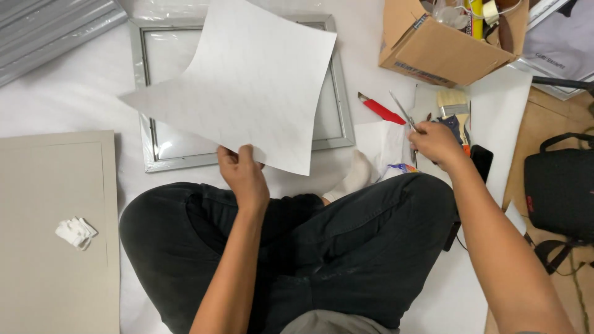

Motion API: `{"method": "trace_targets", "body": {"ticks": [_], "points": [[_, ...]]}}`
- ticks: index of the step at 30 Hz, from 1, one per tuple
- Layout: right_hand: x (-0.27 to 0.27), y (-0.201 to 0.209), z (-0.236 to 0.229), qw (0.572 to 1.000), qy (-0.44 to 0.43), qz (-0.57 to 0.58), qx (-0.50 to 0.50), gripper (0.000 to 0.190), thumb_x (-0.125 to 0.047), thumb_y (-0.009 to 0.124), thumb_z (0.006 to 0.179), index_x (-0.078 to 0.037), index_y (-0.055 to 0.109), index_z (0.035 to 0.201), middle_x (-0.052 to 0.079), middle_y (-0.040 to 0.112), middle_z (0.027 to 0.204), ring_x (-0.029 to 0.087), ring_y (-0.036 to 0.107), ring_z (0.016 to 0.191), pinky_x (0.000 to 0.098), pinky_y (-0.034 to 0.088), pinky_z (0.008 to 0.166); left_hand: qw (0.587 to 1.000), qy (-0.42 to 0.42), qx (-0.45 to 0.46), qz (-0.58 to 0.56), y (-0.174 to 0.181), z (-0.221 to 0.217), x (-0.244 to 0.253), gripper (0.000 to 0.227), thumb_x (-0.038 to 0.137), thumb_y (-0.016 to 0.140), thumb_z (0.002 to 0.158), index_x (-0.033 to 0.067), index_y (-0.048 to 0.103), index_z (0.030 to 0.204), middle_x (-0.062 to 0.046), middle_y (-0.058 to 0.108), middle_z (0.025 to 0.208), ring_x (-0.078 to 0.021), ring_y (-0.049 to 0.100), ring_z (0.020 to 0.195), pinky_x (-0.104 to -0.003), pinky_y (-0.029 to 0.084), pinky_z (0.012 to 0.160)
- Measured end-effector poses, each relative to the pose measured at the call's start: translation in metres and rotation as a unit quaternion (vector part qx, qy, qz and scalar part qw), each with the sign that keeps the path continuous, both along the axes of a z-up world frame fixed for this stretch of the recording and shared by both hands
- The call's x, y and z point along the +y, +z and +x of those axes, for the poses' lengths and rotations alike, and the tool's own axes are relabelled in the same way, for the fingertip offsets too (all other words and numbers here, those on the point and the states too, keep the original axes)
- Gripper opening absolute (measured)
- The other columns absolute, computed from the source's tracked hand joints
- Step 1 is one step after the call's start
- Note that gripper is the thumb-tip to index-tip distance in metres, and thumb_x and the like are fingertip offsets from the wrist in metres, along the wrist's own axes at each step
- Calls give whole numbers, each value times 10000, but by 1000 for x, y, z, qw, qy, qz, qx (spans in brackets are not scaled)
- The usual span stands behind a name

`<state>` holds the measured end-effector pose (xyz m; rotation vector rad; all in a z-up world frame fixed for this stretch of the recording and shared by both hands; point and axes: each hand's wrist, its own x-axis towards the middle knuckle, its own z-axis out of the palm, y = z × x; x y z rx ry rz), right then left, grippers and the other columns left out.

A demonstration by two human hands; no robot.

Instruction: Cleaning a metal frame and applying a white adhesive backing sheet to it, then trimming the edges.

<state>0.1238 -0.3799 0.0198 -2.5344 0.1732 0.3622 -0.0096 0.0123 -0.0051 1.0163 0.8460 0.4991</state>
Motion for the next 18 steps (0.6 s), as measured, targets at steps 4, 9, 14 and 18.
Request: {"method": "trace_targets", "body": {"ticks": [4, 9, 14, 18], "points": [[-58, -67, 17, 993, 39, -102, 46, 291, -281, 701, 930, -29, 789, 1046, 157, 775, 822, 273, 766, 763, 405, 589, 684, 994, 9, -101, 45, 63, 14, 33, 121, 70, 610, 831, 140, 571, 922, 48, 527, 792, -71, 529, 707, -246, 559, 593], [-3, -9, 38, 953, 128, -243, 128, 673, -458, 679, 868, 9, 664, 1352, 320, 693, 1270, 460, 663, 1188, 534, 522, 1013, 988, -16, -150, 43, 101, 20, 74, 146, 90, 620, 823, 142, 596, 957, 18, 618, 765, -98, 649, 684, -240, 613, 642], [107, 63, 46, 981, 78, -146, 100, 713, -570, 649, 924, -29, 638, 1389, 296, 664, 1299, 441, 616, 1242, 529, 500, 1024, 985, -26, -173, 11, 133, 5, 111, 225, 97, 634, 733, 118, 591, 953, -35, 634, 752, -164, 713, 682, -281, 639, 680], [170, 61, 49, 935, -19, 181, 304, 925, -642, 452, 877, 51, 431, 1490, 343, 539, 1417, 471, 665, 1142, 544, 560, 899, 927, -24, -153, 343, 71, -24, 203, 216, 43, 646, 1065, 165, 639, 886, 26, 624, 813, -98, 552, 741, -426, 540, 1163]]}}
